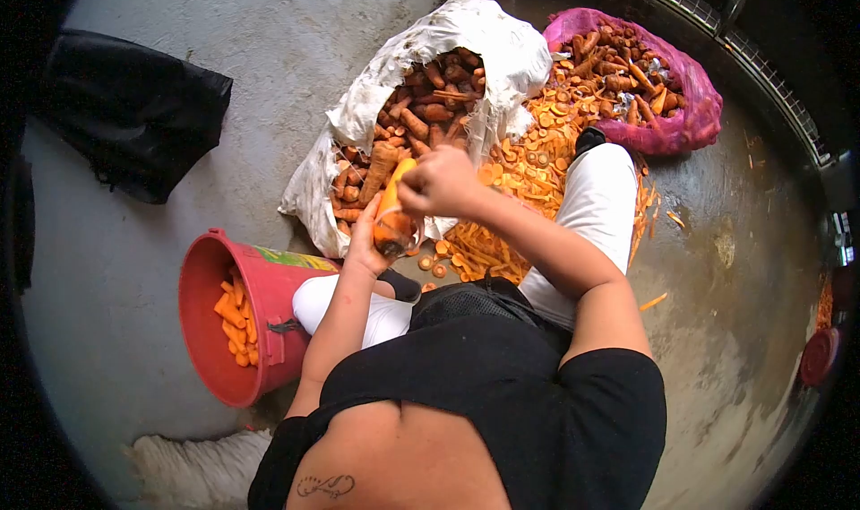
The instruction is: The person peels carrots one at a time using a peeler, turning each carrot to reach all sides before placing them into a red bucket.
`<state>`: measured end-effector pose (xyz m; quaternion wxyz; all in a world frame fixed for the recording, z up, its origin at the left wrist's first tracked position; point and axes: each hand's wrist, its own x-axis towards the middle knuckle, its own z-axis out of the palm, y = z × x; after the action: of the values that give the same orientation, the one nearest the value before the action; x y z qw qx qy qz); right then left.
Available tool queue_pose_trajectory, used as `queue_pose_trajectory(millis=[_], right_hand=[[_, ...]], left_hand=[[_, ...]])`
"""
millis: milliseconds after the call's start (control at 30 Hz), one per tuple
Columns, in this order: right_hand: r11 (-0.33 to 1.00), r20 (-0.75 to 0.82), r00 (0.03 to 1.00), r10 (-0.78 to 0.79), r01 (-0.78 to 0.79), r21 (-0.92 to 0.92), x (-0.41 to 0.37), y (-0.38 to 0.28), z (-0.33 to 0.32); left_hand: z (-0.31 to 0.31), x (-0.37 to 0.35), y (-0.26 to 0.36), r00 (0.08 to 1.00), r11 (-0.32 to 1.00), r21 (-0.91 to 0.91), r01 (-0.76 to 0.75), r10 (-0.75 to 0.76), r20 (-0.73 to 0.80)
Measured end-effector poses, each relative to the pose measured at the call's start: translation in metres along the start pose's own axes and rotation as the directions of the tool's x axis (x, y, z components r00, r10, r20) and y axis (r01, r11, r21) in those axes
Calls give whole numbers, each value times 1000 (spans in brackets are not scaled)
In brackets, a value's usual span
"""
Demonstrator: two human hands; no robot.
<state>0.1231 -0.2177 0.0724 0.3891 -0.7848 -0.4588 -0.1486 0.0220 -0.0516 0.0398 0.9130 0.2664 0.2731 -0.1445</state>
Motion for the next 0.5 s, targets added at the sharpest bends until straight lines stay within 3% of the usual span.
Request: queue_pose_trajectory(millis=[100, 200, 400, 433, 467, 500], right_hand=[[987, -19, 987, -162, 161, -9, 6, -12, 6], [987, -29, 986, -163, 163, 9, 9, -9, 8], [992, -83, 991, -101, 106, 68, 13, 12, 19], [998, -30, 998, -51, 52, 26, 15, 20, 20], [995, 94, 991, 95, -91, -45, 19, 33, 22], [977, 105, 972, 210, -212, 8, 22, 60, 29]], left_hand=[[8, -9, 0, 999, 999, 54, 3, 0, -53], [0, -9, -2, 1000, 998, 60, 20, -20, 7], [8, -8, 0, 992, 982, 143, -121, 123, -6], [8, -6, 1, 991, 980, 154, -128, 130, -6], [7, -8, 3, 994, 974, 200, -108, 104, 33], [5, -12, 4, 995, 965, 247, -90, 75, 69]])
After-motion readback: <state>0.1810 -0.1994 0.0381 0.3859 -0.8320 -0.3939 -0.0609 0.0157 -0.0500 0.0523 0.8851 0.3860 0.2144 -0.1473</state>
